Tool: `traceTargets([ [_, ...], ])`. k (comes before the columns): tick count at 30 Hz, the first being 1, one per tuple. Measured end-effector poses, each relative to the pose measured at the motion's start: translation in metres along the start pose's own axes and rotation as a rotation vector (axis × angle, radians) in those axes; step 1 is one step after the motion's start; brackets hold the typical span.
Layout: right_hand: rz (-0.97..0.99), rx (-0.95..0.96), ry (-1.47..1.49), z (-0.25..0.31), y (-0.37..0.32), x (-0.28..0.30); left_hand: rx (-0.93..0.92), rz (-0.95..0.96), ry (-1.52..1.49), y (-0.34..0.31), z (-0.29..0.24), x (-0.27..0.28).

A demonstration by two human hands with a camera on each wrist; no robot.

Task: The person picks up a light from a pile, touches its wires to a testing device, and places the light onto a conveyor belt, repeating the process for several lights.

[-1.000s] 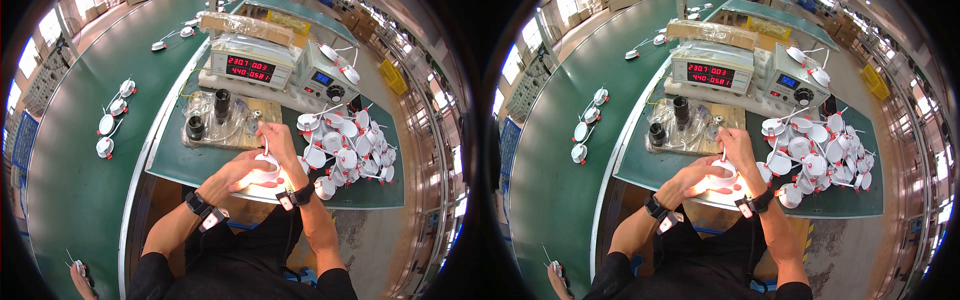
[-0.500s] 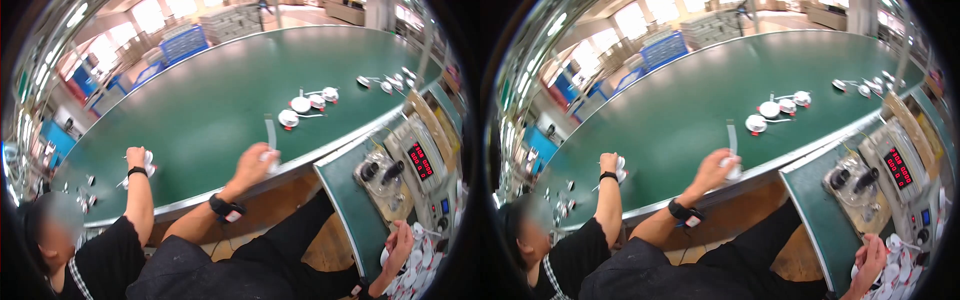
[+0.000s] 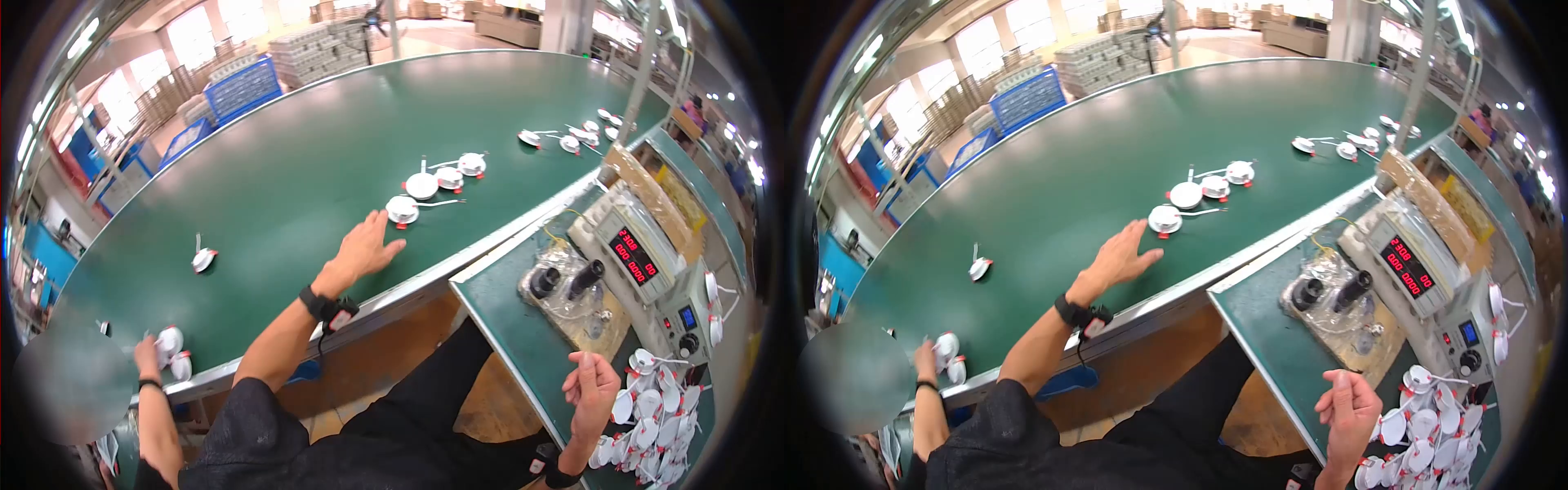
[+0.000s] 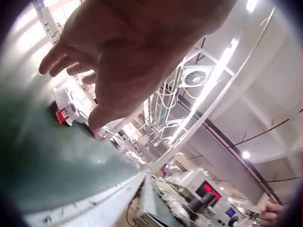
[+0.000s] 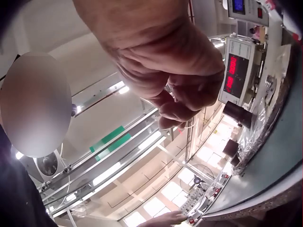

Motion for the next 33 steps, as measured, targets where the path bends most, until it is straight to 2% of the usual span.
traceTargets([
  [3, -0.020, -0.040, -0.009, -0.003, -0.004, 0.002, -0.122, -0.028, 0.072, 0.063, 0.023, -0.033],
  [4, -0.014, -0.047, -0.001, -0.007, -0.003, 0.002, -0.219, -0.147, 0.076, 0.081, 0.048, -0.060],
  [7, 0.026, -0.092, 0.015, -0.003, -0.005, -0.005, -0.130, 0.072, -0.089, 0.081, 0.035, -0.037],
  [8, 0.030, -0.090, -0.010, -0.003, -0.003, -0.012, -0.163, 0.001, -0.073, 0.070, 0.033, -0.036],
  [11, 0.097, -0.020, -0.036, 0.000, 0.007, -0.046, -0.183, -0.087, -0.231, 0.013, -0.065, 0.007],
  [13, 0.044, 0.138, 0.061, -0.003, 0.016, -0.082, -0.321, -0.109, -0.351, -0.024, -0.137, 0.025],
  [15, -0.053, 0.263, 0.049, 0.004, 0.022, -0.100, -0.441, -0.090, -0.444, -0.057, -0.188, 0.016],
  [17, -0.013, 0.207, 0.098, 0.006, 0.024, -0.089, -0.457, 0.026, -0.462, -0.079, -0.225, -0.001],
  [19, -0.072, 0.271, 0.017, 0.007, 0.015, -0.069, -0.495, 0.086, -0.568, -0.090, -0.249, -0.011],
  [20, -0.059, 0.265, -0.002, 0.005, 0.007, -0.057, -0.578, 0.070, -0.549, -0.091, -0.255, -0.006],
  [23, -0.038, 0.204, -0.007, 0.003, -0.015, -0.027, -0.571, 0.247, -0.774, -0.074, -0.249, -0.003],
  [24, -0.007, 0.167, 0.013, 0.002, -0.022, -0.018, -0.381, 0.240, -0.882, -0.067, -0.258, 0.003],
  [25, 0.033, 0.135, 0.033, 0.003, -0.028, -0.012, -0.378, 0.205, -0.869, -0.056, -0.266, 0.013],
  [27, 0.072, 0.117, -0.071, 0.012, -0.037, -0.007, -0.322, 0.338, -1.239, -0.045, -0.274, 0.001],
  [29, 0.106, 0.077, -0.171, 0.018, -0.045, -0.004, -0.291, 0.431, -1.372, -0.041, -0.288, -0.001],
  [33, 0.068, 0.137, -0.214, 0.017, -0.049, 0.002, -0.158, 0.610, -1.694, -0.044, -0.296, -0.018],
])
Point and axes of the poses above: each hand's wrist, its own y-axis towards the middle knuckle, its own x-axis out of the back of the hand, z = x × y, the point moved 2 cm from there along y, towards the middle knuckle, and after that the axes turned 11 degrees about -x, right-handed, at the moved point
